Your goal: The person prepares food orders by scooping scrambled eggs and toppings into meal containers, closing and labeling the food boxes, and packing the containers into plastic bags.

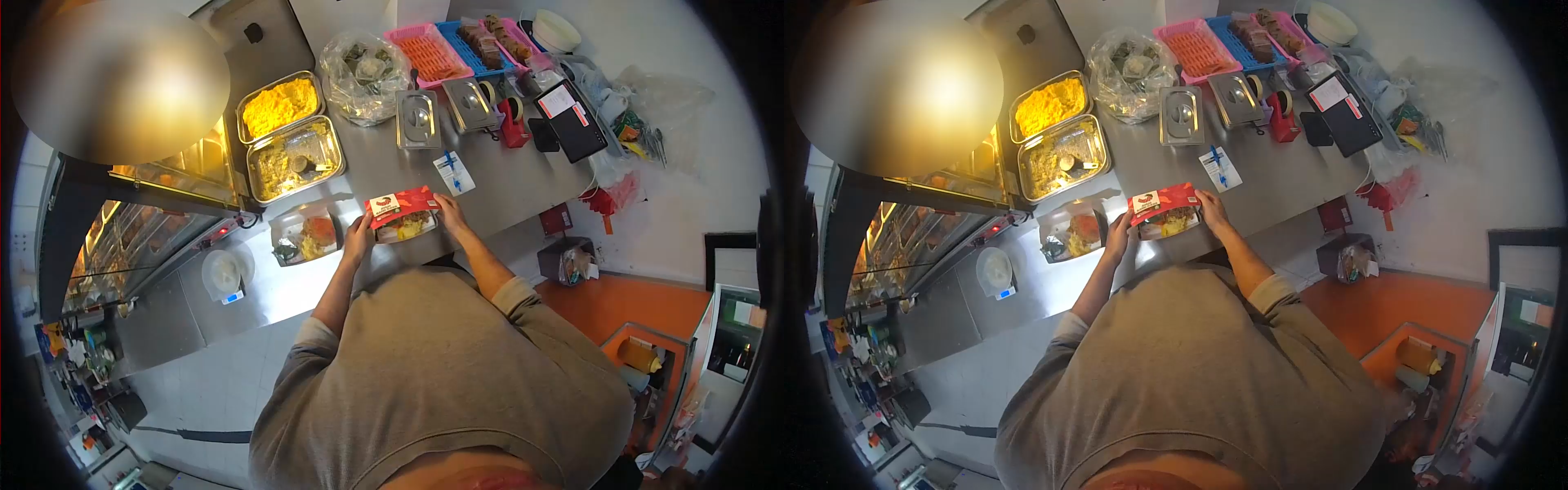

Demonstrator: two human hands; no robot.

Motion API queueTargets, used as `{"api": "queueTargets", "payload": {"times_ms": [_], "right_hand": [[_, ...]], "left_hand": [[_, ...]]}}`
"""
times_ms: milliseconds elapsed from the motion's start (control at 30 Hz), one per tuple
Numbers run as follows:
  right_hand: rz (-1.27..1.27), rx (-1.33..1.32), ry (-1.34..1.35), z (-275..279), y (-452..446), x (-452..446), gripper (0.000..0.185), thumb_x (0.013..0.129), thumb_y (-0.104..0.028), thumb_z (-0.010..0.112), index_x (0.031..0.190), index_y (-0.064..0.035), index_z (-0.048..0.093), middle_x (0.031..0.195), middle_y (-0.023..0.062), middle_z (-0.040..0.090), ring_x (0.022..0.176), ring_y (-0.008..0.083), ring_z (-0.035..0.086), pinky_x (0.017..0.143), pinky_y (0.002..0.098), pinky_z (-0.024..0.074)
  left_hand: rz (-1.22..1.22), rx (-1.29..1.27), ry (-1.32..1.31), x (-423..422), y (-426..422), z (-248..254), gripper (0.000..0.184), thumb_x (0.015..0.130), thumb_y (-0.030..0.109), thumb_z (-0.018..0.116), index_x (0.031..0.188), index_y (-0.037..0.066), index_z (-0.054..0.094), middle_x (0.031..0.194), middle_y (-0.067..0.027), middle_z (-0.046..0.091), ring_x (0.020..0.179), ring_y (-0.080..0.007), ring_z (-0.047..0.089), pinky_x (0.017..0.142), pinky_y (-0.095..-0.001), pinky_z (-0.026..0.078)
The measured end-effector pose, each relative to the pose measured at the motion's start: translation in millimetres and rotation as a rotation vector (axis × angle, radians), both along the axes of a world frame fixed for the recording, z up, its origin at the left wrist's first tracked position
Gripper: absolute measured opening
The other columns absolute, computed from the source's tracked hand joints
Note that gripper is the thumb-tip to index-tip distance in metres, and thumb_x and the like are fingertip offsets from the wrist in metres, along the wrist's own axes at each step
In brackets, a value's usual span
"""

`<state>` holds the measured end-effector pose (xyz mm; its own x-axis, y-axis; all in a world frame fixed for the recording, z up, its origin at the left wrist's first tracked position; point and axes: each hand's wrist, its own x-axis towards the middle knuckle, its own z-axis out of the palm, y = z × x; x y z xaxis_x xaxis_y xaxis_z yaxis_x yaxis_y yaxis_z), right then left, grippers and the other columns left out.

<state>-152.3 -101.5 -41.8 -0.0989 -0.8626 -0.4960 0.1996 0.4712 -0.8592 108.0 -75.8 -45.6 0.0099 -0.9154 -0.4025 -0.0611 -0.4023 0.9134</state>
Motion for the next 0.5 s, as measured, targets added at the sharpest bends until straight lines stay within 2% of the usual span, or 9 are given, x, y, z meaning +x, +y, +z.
{"api": "queueTargets", "payload": {"times_ms": [133,233,267,300,333,367,433,467,500], "right_hand": [[-0.023,-0.058,-0.190,-9,0,0,0.032,0.090,-0.032,0.057,0.100,-0.0023,0.066,0.091,0.0023,0.065,0.085,0.0101,0.058,0.077,0.0249,0.0434],[-0.035,-0.026,-0.066,-42,-1,-5,0.035,0.090,-0.026,0.060,0.113,-0.0003,0.061,0.107,0.0078,0.064,0.099,0.0139,0.058,0.085,0.0279,0.0442],[0.016,-0.071,0.047,-47,-1,-5,0.034,0.089,-0.023,0.061,0.112,0.0009,0.061,0.107,0.0086,0.064,0.099,0.0142,0.058,0.085,0.0280,0.0449],[0.062,-0.118,0.164,-48,4,-6,0.033,0.089,-0.021,0.061,0.111,0.0021,0.062,0.108,0.0095,0.064,0.099,0.0144,0.058,0.085,0.0282,0.0456],[0.103,-0.167,0.285,-51,7,-8,0.031,0.088,-0.019,0.061,0.110,0.0033,0.062,0.108,0.0103,0.064,0.099,0.0146,0.058,0.085,0.0283,0.0462],[0.119,-0.136,0.283,-56,7,-10,0.032,0.087,-0.018,0.062,0.110,0.0024,0.063,0.107,0.0113,0.065,0.099,0.0163,0.059,0.085,0.0293,0.0467],[0.132,-0.078,0.283,-65,5,-15,0.032,0.084,-0.017,0.065,0.110,0.0007,0.064,0.106,0.0133,0.065,0.097,0.0197,0.061,0.085,0.0313,0.0478],[0.196,-0.143,0.475,-54,1,-17,0.035,0.080,-0.020,0.067,0.111,-0.0036,0.064,0.110,0.0153,0.063,0.104,0.0241,0.059,0.090,0.0325,0.0452],[0.254,-0.202,0.669,-37,-3,-18,0.040,0.075,-0.022,0.070,0.112,-0.0078,0.065,0.115,0.0172,0.060,0.110,0.0285,0.057,0.095,0.0337,0.0426]], "left_hand": [[-0.024,0.048,-0.034,1,3,6,0.058,0.090,0.045,0.054,0.119,-0.005,0.057,0.113,-0.0178,0.063,0.110,-0.0219,0.056,0.097,-0.0308,0.038],[-0.008,0.032,-0.103,-3,13,7,0.059,0.089,0.044,0.055,0.121,-0.005,0.055,0.111,-0.0187,0.063,0.108,-0.0222,0.056,0.095,-0.0322,0.041],[-0.004,0.007,-0.142,-5,13,10,0.059,0.089,0.043,0.056,0.122,-0.006,0.054,0.111,-0.0189,0.063,0.107,-0.0222,0.056,0.094,-0.0327,0.042],[-0.071,-0.100,-0.177,3,11,-41,0.059,0.089,0.040,0.057,0.126,-0.006,0.052,0.111,-0.0202,0.063,0.104,-0.0223,0.057,0.090,-0.0342,0.044],[-0.119,-0.099,-0.275,7,13,-53,0.058,0.088,0.038,0.058,0.127,-0.005,0.051,0.111,-0.0215,0.062,0.103,-0.0248,0.057,0.090,-0.0359,0.044],[-0.167,-0.103,-0.370,7,15,-57,0.058,0.088,0.037,0.058,0.128,-0.005,0.050,0.111,-0.0228,0.061,0.102,-0.0273,0.058,0.089,-0.0377,0.045],[-0.151,0.018,-0.155,5,10,-32,0.058,0.086,0.037,0.061,0.129,-0.002,0.051,0.107,-0.0263,0.060,0.101,-0.0355,0.057,0.090,-0.0427,0.044],[-0.202,-0.190,-0.496,16,2,-63,0.060,0.082,0.031,0.065,0.131,0.001,0.048,0.106,-0.0286,0.058,0.097,-0.0416,0.056,0.088,-0.0476,0.044],[-0.160,-0.334,-0.564,10,-3,-42,0.065,0.077,0.024,0.068,0.134,0.002,0.044,0.113,-0.0276,0.054,0.099,-0.0420,0.054,0.090,-0.0471,0.043]]}}
